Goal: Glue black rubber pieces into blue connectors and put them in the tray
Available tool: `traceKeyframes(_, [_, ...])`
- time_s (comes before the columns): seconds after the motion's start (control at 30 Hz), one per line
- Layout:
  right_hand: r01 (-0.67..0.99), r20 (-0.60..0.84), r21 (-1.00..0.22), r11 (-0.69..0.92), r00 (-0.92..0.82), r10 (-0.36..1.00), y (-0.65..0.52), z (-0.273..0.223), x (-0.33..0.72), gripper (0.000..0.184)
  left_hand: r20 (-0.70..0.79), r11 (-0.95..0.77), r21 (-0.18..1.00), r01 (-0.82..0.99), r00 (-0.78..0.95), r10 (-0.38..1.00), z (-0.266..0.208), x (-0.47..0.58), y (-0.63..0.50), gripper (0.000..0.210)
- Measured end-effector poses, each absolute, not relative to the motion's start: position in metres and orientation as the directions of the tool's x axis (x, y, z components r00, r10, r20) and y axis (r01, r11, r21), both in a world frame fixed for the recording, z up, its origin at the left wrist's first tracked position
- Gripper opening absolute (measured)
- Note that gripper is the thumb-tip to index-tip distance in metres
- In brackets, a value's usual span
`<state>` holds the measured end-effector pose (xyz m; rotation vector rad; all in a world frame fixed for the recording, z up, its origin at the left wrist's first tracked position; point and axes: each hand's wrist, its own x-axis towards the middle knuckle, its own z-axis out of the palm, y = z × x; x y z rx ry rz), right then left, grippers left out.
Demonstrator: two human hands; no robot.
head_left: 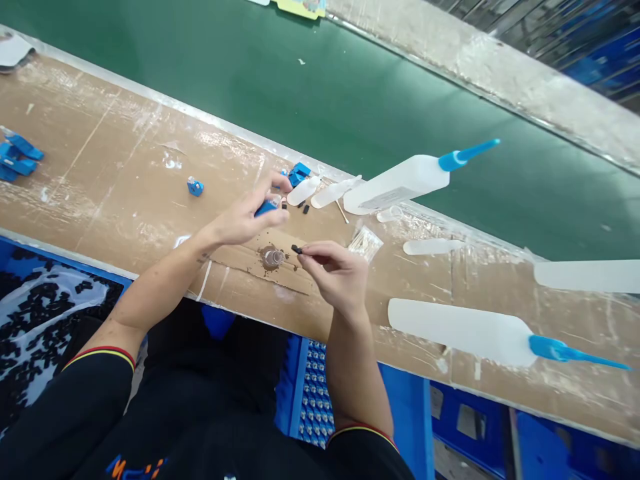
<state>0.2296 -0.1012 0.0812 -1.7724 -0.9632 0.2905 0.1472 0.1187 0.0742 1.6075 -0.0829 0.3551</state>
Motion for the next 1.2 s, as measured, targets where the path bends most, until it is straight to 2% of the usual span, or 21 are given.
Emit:
traceKeyframes(0.07, [0.673, 0.322, -0.715, -0.187, 0.556, 0.766, -0.109, 0.072, 0.225, 0.006, 0.217, 0.106, 0.966, -0.236, 0.962, 0.164, 0.067, 0.151, 0.122, 0.028])
traceKeyframes(0.13, [0.780, 0.323, -0.593, -0.200, 0.458, 0.828, -0.113, 0.066, 0.223, 0.009, 0.187, 0.171, 0.961, -0.218, 0.966, 0.178, 0.063, 0.154, 0.124, 0.025])
traceKeyframes(0.23, [0.839, 0.299, -0.513, -0.179, 0.370, 0.880, -0.114, 0.063, 0.224, 0.013, 0.173, 0.120, 0.971, -0.205, 0.957, 0.232, 0.062, 0.155, 0.124, 0.023])
traceKeyframes(0.33, [0.868, 0.317, -0.476, -0.142, 0.319, 0.893, -0.113, 0.063, 0.225, 0.013, 0.163, 0.123, 0.972, -0.200, 0.951, 0.262, 0.063, 0.156, 0.123, 0.032])
traceKeyframes(0.5, [0.853, 0.339, -0.510, -0.108, 0.315, 0.887, -0.111, 0.069, 0.228, 0.011, 0.111, 0.187, 0.968, -0.169, 0.952, 0.287, 0.064, 0.157, 0.122, 0.038])
traceKeyframes(0.67, [0.726, 0.518, -0.688, -0.023, 0.513, 0.685, -0.088, 0.089, 0.247, 0.008, 0.088, 0.174, 0.977, -0.126, 0.973, 0.211, 0.069, 0.154, 0.120, 0.052])
traceKeyframes(0.77, [0.683, 0.568, -0.726, 0.083, 0.526, 0.633, -0.065, 0.095, 0.256, 0.007, 0.084, 0.165, 0.980, -0.108, 0.985, 0.148, 0.072, 0.152, 0.117, 0.056])
traceKeyframes(0.93, [0.702, 0.555, -0.701, 0.126, 0.426, 0.714, -0.048, 0.093, 0.253, 0.009, 0.094, 0.114, 0.988, -0.102, 0.993, 0.075, 0.076, 0.150, 0.116, 0.056])
traceKeyframes(1.07, [0.788, 0.589, -0.607, 0.104, 0.358, 0.725, -0.050, 0.091, 0.250, 0.013, 0.091, 0.079, 0.992, -0.096, 0.994, 0.064, 0.077, 0.150, 0.117, 0.058])
traceKeyframes(1.2, [0.840, 0.621, -0.534, 0.097, 0.312, 0.719, -0.052, 0.092, 0.249, 0.015, 0.117, -0.003, 0.993, -0.117, 0.993, 0.017, 0.082, 0.147, 0.117, 0.046])
